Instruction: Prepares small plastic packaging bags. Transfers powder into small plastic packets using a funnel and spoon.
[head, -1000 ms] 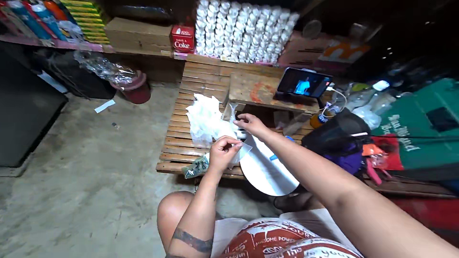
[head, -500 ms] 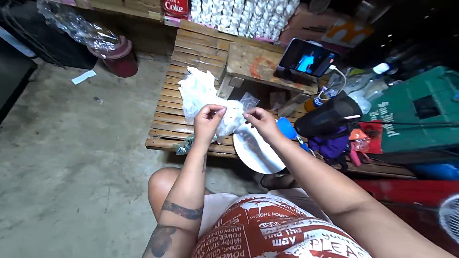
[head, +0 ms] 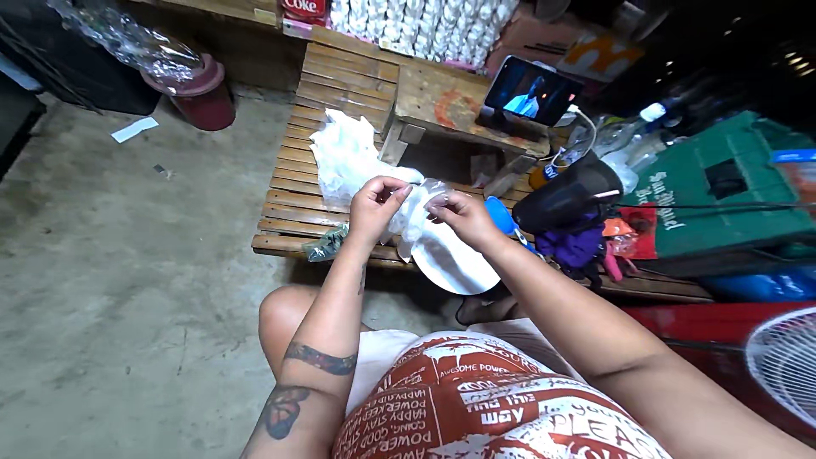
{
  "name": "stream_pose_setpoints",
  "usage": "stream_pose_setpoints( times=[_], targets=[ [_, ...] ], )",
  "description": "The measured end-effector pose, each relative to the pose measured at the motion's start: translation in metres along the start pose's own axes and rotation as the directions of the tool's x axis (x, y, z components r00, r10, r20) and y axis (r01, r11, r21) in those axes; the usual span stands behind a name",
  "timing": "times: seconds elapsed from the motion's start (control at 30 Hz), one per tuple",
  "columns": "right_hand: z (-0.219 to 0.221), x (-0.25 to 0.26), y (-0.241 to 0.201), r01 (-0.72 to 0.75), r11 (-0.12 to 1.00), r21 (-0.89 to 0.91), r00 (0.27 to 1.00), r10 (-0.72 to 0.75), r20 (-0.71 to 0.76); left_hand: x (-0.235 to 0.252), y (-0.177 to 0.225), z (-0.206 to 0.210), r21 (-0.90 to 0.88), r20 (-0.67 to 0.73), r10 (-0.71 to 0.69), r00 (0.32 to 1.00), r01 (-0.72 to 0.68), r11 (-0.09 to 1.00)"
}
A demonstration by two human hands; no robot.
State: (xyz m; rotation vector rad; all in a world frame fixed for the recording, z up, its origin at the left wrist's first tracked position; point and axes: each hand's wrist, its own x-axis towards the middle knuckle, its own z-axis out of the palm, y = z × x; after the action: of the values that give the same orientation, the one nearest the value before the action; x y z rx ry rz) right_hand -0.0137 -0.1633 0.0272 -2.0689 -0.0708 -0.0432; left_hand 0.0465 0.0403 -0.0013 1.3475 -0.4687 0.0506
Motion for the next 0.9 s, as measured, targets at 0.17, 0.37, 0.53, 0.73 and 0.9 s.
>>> stream_pose_setpoints(
  times=[0.17,0.37,0.53,0.73,0.9],
  targets=[
    [0.005,-0.001,0.002,-0.013,0.998,0.058,1.000,0.014,-0.019,0.000,0.001,0.002,-0.022,0.026,0.013,1.000,-0.012,1.000],
    [0.008,0.000,0.008,-0.099,0.992,0.083,0.994,0.102,-0.038,0.000,-0.001,0.007,-0.038,0.043,0.006,0.999,-0.004,0.999],
    [0.007,-0.002,0.010,-0.116,0.985,0.126,0.992,0.122,-0.035,0.000,-0.002,0.005,-0.013,0.033,-0.001,0.999,0.001,1.000],
    [0.001,0.012,0.004,-0.090,0.989,0.122,0.991,0.100,-0.083,0.001,0.006,-0.006,-0.094,-0.084,0.048,0.995,-0.056,0.994],
    [-0.002,0.045,-0.005,-0.185,0.963,0.197,0.963,0.218,-0.159,0.001,0.000,-0.011,-0.099,-0.118,0.029,0.993,-0.041,0.994]
  ],
)
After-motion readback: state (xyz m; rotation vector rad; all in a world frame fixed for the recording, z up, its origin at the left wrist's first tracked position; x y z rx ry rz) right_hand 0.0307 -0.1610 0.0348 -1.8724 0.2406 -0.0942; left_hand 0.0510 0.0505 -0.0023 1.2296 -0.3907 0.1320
